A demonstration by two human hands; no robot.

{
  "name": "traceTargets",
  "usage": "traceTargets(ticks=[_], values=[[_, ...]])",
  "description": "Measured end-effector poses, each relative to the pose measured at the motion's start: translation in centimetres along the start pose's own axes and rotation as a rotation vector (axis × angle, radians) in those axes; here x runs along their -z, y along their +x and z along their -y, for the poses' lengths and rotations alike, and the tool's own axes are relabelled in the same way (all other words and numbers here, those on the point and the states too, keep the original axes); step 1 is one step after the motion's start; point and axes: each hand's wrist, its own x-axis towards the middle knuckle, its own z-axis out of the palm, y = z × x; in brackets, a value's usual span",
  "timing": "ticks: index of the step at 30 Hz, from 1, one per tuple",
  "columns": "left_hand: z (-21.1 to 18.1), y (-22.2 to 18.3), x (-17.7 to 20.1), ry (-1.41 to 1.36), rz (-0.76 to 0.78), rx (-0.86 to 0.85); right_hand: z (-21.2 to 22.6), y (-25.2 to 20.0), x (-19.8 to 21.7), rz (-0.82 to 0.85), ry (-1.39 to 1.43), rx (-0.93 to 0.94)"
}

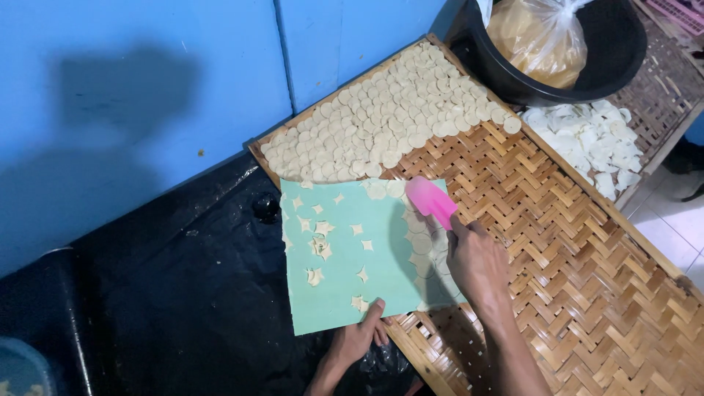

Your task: The recorder uses a spatula to lift small circular pieces of dough onto a drying tray and then uses a rolling pin to flatten another piece of dough.

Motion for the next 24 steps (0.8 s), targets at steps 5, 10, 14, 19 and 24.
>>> traceTargets(ticks=[5,10,14,19,24], values=[[0.8,0.1,0.3,0.014,0.009,0.013,0.3,0.2,0.1,0.02,0.0,0.009],[1.3,0.2,0.4,0.005,0.021,0.007,-1.4,1.2,-0.6,0.027,0.088,0.082],[0.8,0.3,0.3,0.027,0.011,0.036,-2.4,2.3,-2.3,0.057,0.084,0.079],[0.2,0.0,0.1,0.033,0.008,0.034,-4.1,2.8,-4.8,0.173,0.233,-0.036],[0.1,0.0,0.1,0.006,0.001,0.014,-7.3,2.9,-8.3,0.123,0.662,0.05]])
